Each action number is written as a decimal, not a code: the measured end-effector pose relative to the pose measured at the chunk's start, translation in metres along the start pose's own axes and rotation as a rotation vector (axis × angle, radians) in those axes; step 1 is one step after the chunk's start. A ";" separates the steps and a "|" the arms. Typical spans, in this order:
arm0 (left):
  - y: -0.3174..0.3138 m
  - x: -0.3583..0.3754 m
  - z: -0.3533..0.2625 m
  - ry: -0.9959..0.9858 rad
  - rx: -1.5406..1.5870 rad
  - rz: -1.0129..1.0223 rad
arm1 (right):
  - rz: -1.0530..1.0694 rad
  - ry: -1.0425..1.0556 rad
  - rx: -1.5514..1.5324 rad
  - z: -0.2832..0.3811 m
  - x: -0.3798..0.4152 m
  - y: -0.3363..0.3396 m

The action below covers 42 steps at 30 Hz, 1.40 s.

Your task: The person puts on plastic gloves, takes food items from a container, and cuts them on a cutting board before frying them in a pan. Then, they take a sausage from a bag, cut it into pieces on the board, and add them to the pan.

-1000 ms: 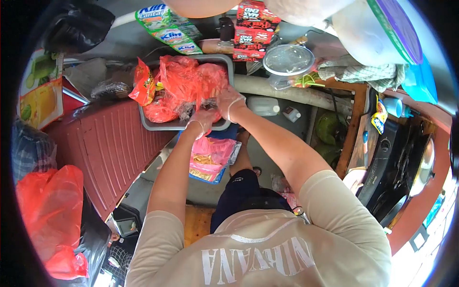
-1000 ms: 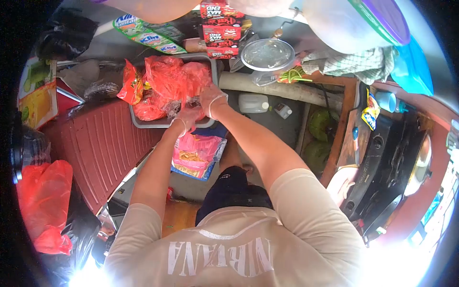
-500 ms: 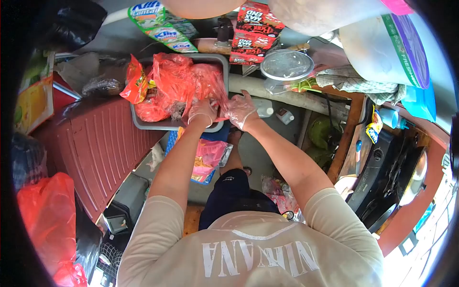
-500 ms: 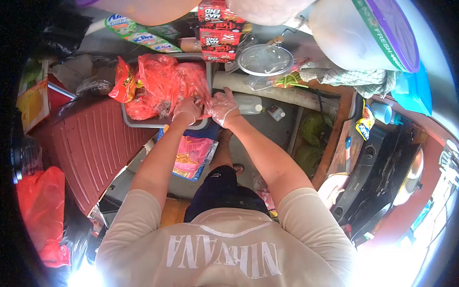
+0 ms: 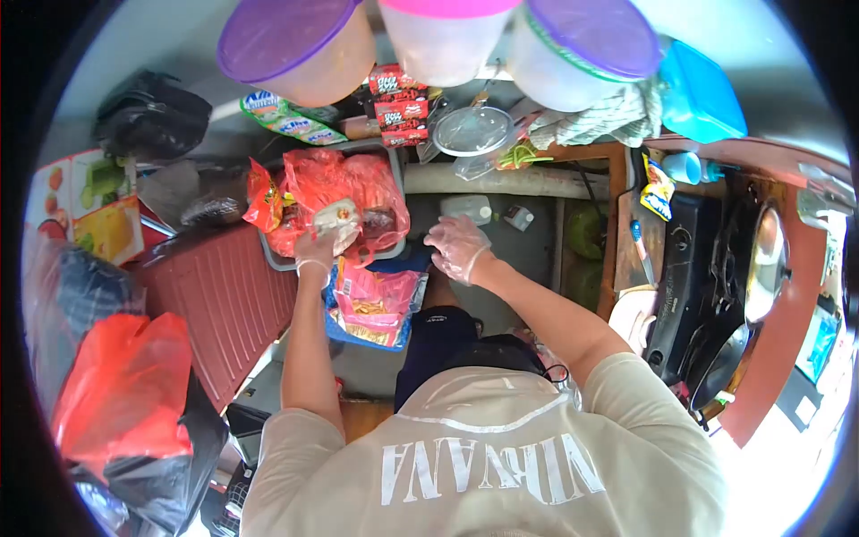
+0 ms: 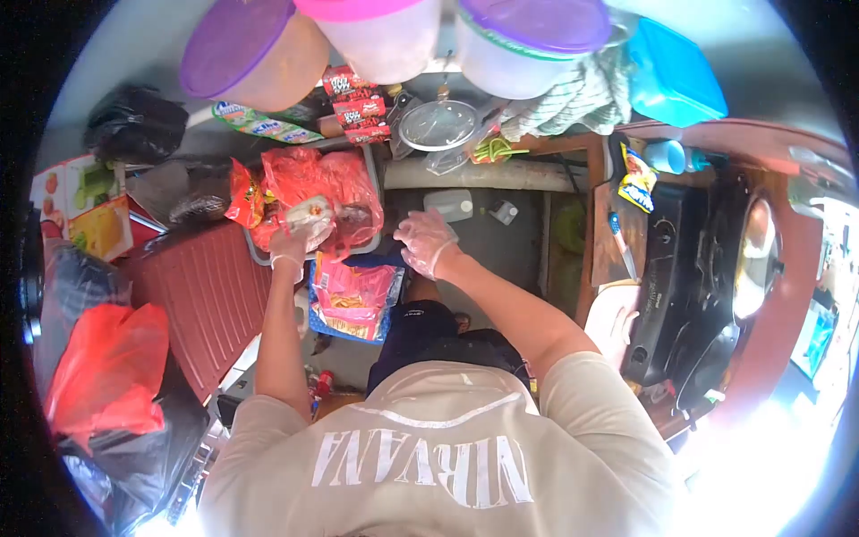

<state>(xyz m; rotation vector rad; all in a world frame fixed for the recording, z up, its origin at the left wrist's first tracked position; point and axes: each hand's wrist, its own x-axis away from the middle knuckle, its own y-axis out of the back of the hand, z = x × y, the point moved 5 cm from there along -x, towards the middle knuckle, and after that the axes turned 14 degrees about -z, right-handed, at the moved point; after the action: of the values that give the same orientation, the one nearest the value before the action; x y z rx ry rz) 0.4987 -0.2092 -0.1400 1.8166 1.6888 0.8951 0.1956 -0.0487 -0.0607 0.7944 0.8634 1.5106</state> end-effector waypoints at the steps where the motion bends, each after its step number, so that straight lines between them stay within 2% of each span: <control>1: 0.024 0.014 -0.042 0.094 0.030 0.058 | 0.043 -0.022 -0.098 0.001 0.006 0.015; 2: 0.044 0.026 -0.077 0.182 0.059 0.124 | 0.019 -0.034 -0.089 0.005 0.011 0.032; 3: 0.049 0.036 -0.095 0.190 0.009 0.225 | -0.064 -0.089 -0.211 0.011 0.021 0.051; 4: 0.045 0.052 -0.124 0.167 0.237 0.328 | -0.158 -0.152 -0.324 0.012 0.035 0.071; 5: 0.036 0.072 -0.160 0.143 0.462 0.452 | -0.286 -0.119 -0.447 0.015 0.047 0.092; 6: 0.033 0.091 -0.203 0.087 0.466 0.522 | -0.316 -0.107 -0.490 0.019 0.060 0.113; 8: 0.022 0.143 -0.297 -0.345 0.179 0.746 | -0.292 -0.067 -0.629 0.020 0.092 0.145; 9: 0.004 0.165 -0.327 -0.411 0.172 0.807 | -0.144 -0.181 -0.786 0.018 0.114 0.163; 10: -0.011 0.191 -0.345 -0.368 0.136 0.973 | 0.001 -0.280 -0.961 0.020 0.140 0.174; 11: -0.025 0.218 -0.362 -0.316 0.087 1.129 | -0.070 -0.315 -0.957 0.008 0.169 0.178; 12: -0.039 0.241 -0.380 -0.365 0.060 1.168 | -0.141 -0.465 -1.055 -0.009 0.202 0.170; 13: -0.058 0.262 -0.397 -0.441 0.012 1.146 | -0.208 -0.605 -1.159 -0.020 0.233 0.167; 14: -0.073 0.283 -0.418 -0.516 -0.024 1.116 | -0.260 -0.616 -1.159 -0.021 0.263 0.184; 16: -0.103 0.325 -0.453 -0.626 -0.008 1.153 | -0.365 -0.924 -1.013 -0.029 0.338 0.209; 18: -0.151 0.354 -0.471 -0.421 0.333 1.359 | -0.615 -1.075 -0.990 -0.026 0.403 0.219; 19: -0.176 0.363 -0.483 -0.423 0.292 1.304 | -0.829 -1.101 -1.046 -0.029 0.433 0.205; 20: -0.201 0.370 -0.494 -0.426 0.252 1.247 | -0.870 -1.119 -1.051 -0.026 0.457 0.193; 21: -0.223 0.372 -0.514 -0.973 0.063 0.954 | -1.077 -1.169 -1.167 -0.025 0.483 0.183; 22: -0.236 0.377 -0.530 -1.347 -0.087 0.663 | -1.289 -1.210 -1.281 -0.023 0.505 0.172; 23: -0.246 0.382 -0.540 -1.488 -0.147 0.566 | -1.332 -1.227 -1.288 -0.021 0.519 0.157; 24: -0.258 0.385 -0.550 -1.630 -0.203 0.460 | -1.510 -1.276 -1.451 -0.023 0.532 0.138; 25: -0.276 0.384 -0.557 -1.667 -0.198 0.489 | -1.694 -1.311 -1.610 -0.026 0.545 0.120; 27: -0.320 0.374 -0.561 -1.690 -0.590 0.481 | -1.830 -1.347 -1.582 -0.034 0.564 0.090; 28: -0.327 0.380 -0.569 -1.735 -0.587 0.501 | -1.916 -1.375 -1.556 -0.037 0.570 0.075; 29: -0.336 0.383 -0.572 -1.745 -0.713 0.584 | -1.973 -1.380 -1.556 -0.041 0.572 0.063; 30: -0.340 0.383 -0.574 -1.744 -0.843 0.662 | -1.946 -1.474 -1.484 -0.045 0.575 0.051; 32: -0.341 0.376 -0.572 -1.758 -0.867 0.754 | -1.931 -1.563 -1.401 -0.046 0.576 0.053; 35: -0.329 0.391 -0.565 -1.712 -0.658 0.933 | -1.963 -1.599 -1.379 -0.051 0.572 0.069; 36: -0.316 0.405 -0.558 -1.680 -0.626 0.971 | -1.966 -1.517 -1.398 -0.054 0.566 0.077; 37: -0.311 0.417 -0.547 -1.588 -0.404 1.119 | -1.956 -1.440 -1.422 -0.053 0.557 0.083; 38: -0.304 0.429 -0.535 -1.469 -0.179 1.247 | -1.964 -1.447 -1.431 -0.052 0.551 0.090; 40: -0.280 0.486 -0.543 -1.254 -0.076 1.492 | -1.939 -1.302 -1.408 -0.054 0.537 0.115; 41: -0.291 0.501 -0.540 -1.264 -0.083 1.506 | -1.873 -1.302 -1.390 -0.055 0.529 0.122; 42: -0.307 0.513 -0.534 -1.253 -0.052 1.486 | -1.897 -1.312 -1.385 -0.054 0.525 0.131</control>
<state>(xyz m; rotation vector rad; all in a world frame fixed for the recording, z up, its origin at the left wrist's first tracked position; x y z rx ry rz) -0.0970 0.2920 0.0504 2.5145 -0.5689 0.0038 0.0290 0.4602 0.0330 -0.3297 -0.5800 -0.4689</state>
